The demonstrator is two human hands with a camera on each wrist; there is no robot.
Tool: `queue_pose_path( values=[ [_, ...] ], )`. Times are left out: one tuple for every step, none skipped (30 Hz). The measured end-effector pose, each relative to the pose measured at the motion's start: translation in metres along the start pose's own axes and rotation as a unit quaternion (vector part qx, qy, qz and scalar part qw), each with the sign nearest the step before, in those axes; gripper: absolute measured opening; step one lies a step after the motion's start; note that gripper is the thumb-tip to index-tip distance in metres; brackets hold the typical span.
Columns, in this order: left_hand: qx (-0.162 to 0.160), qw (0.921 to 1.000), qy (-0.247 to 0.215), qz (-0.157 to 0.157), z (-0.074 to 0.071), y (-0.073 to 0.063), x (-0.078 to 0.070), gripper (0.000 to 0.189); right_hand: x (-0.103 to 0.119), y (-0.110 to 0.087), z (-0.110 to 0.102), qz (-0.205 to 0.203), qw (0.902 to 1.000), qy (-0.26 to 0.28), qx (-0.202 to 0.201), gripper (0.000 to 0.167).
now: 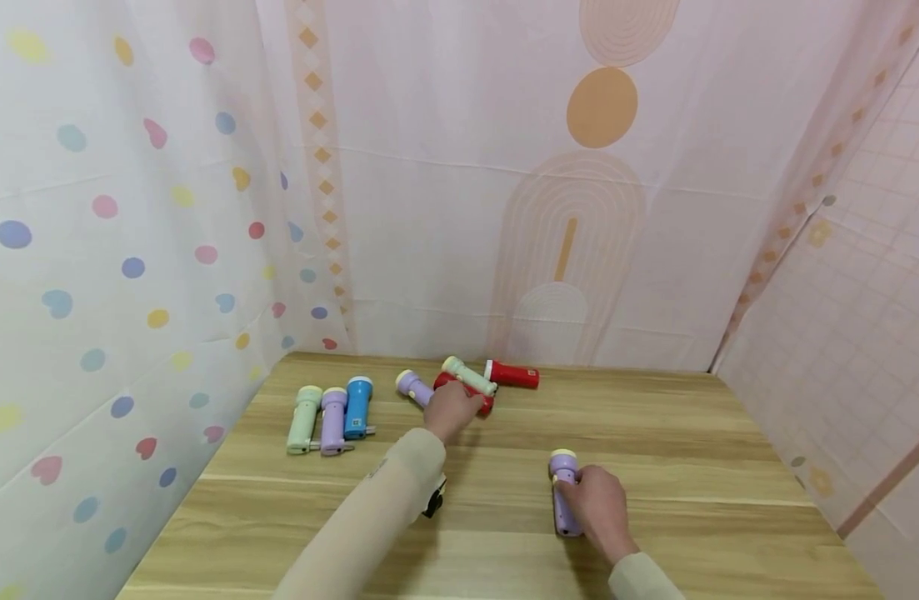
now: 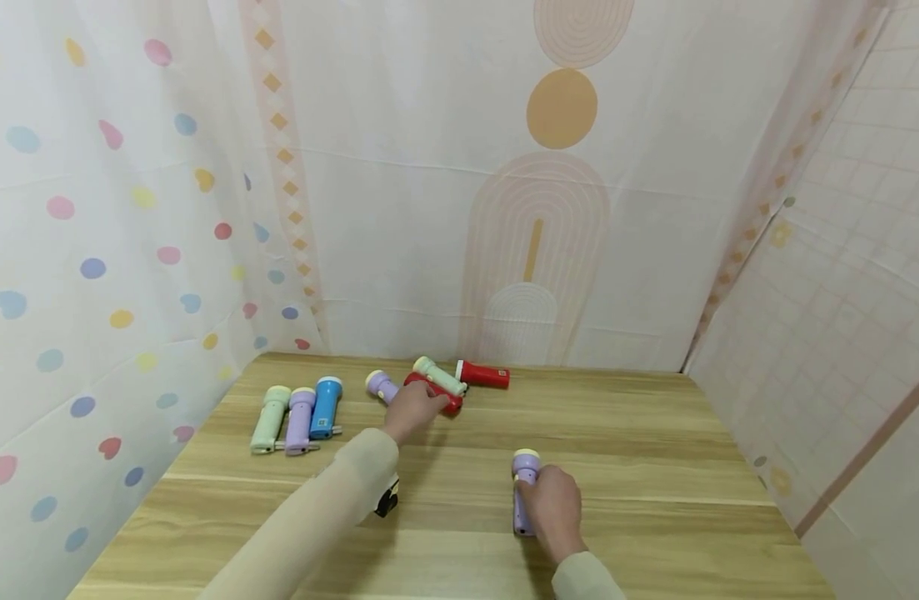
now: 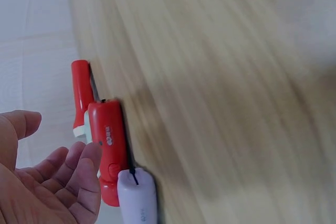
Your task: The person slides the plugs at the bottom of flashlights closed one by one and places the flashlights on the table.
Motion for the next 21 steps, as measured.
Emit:
queue_pose_path(
  values=[
    [-0.001, 1.0, 0.0, -0.001, -0.001, 0.002, -0.001, 0.039, 0.0, 0.0, 0.0, 0.001, 1.0, 0.001, 0.0, 0.022],
    [-0.003, 1.0, -0.001, -0.002, -0.001, 0.004, -0.001, 0.038, 0.0, 0.0, 0.0, 0.002, 1.0, 0.003, -0.001, 0.022],
    [-0.007, 1.0, -0.001, -0.001, -0.002, 0.006, -0.002, 0.037, 0.0, 0.0, 0.0, 0.002, 1.0, 0.004, -0.001, 0.021],
    [-0.011, 0.9999, 0.0, -0.001, -0.003, 0.008, -0.003, 0.036, 0.001, -0.001, 0.0, 0.003, 1.0, 0.003, -0.002, 0.021],
    [-0.014, 0.9999, 0.002, -0.001, -0.004, 0.01, -0.004, 0.035, 0.001, -0.001, 0.0, 0.004, 1.0, 0.004, -0.002, 0.021],
    [-0.016, 0.9999, 0.005, 0.0, -0.005, 0.012, -0.004, 0.034, 0.001, -0.001, 0.0, 0.005, 1.0, 0.003, -0.002, 0.021],
    [-0.017, 0.9998, 0.009, -0.002, -0.005, 0.014, -0.005, 0.032, 0.001, -0.001, 0.0, 0.005, 1.0, 0.001, -0.003, 0.02],
    [-0.02, 0.9997, 0.015, 0.0, -0.006, 0.016, -0.005, 0.03, 0.002, -0.001, 0.0, 0.005, 1.0, 0.001, -0.002, 0.02],
    [-0.019, 0.9996, 0.019, -0.001, -0.006, 0.017, -0.006, 0.029, 0.002, 0.0, 0.0, 0.007, 1.0, 0.001, -0.002, 0.02],
    [-0.017, 0.9996, 0.022, -0.004, -0.007, 0.019, -0.005, 0.028, 0.002, 0.0, 0.0, 0.01, 1.0, -0.001, 0.0, 0.02],
    [-0.015, 0.9996, 0.025, -0.006, -0.007, 0.02, -0.005, 0.028, 0.002, 0.0, 0.0, 0.012, 0.9999, -0.002, 0.002, 0.02],
    [-0.012, 0.9996, 0.025, -0.009, -0.008, 0.022, -0.005, 0.028, 0.002, 0.001, 0.0, 0.014, 0.9999, -0.004, 0.006, 0.02],
    [-0.009, 0.9995, 0.027, -0.01, -0.008, 0.023, -0.005, 0.028, 0.003, 0.001, 0.0, 0.017, 0.9998, -0.004, 0.01, 0.02],
    [-0.007, 0.9995, 0.03, -0.01, -0.008, 0.024, -0.005, 0.028, 0.003, 0.002, 0.0, 0.02, 0.9997, -0.004, 0.014, 0.02],
    [-0.005, 0.9994, 0.032, -0.011, -0.009, 0.025, -0.005, 0.028, 0.003, 0.002, 0.0, 0.023, 0.9995, -0.005, 0.018, 0.02],
    [-0.003, 0.9994, 0.033, -0.011, -0.009, 0.026, -0.006, 0.028, 0.003, 0.003, 0.0, 0.026, 0.9994, -0.007, 0.023, 0.02],
    [-0.001, 0.9993, 0.034, -0.011, -0.009, 0.027, -0.006, 0.028, 0.003, 0.003, 0.0, 0.027, 0.9993, -0.008, 0.025, 0.02],
    [0.0, 0.9993, 0.036, -0.011, -0.009, 0.028, -0.006, 0.029, 0.004, 0.003, 0.0, 0.029, 0.9992, -0.007, 0.027, 0.02],
    [0.002, 0.9992, 0.038, -0.012, -0.009, 0.028, -0.006, 0.029, 0.004, 0.003, 0.0, 0.03, 0.9992, -0.007, 0.027, 0.02],
    [0.003, 0.9991, 0.041, -0.012, -0.009, 0.029, -0.006, 0.029, 0.004, 0.003, 0.001, 0.029, 0.9992, -0.007, 0.027, 0.021],
    [0.004, 0.999, 0.044, -0.012, -0.008, 0.03, -0.006, 0.029, 0.004, 0.003, 0.001, 0.03, 0.9992, -0.009, 0.026, 0.02]
  ],
)
Point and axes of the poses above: each hand's wrist, its own y-axis towards the middle knuckle, its own z-axis out of the palm, x = y × z, the point moved 3 cm from there along y, towards the middle knuckle, and after that the axes turned 11 degrees about -y, right-handed, at the moved point
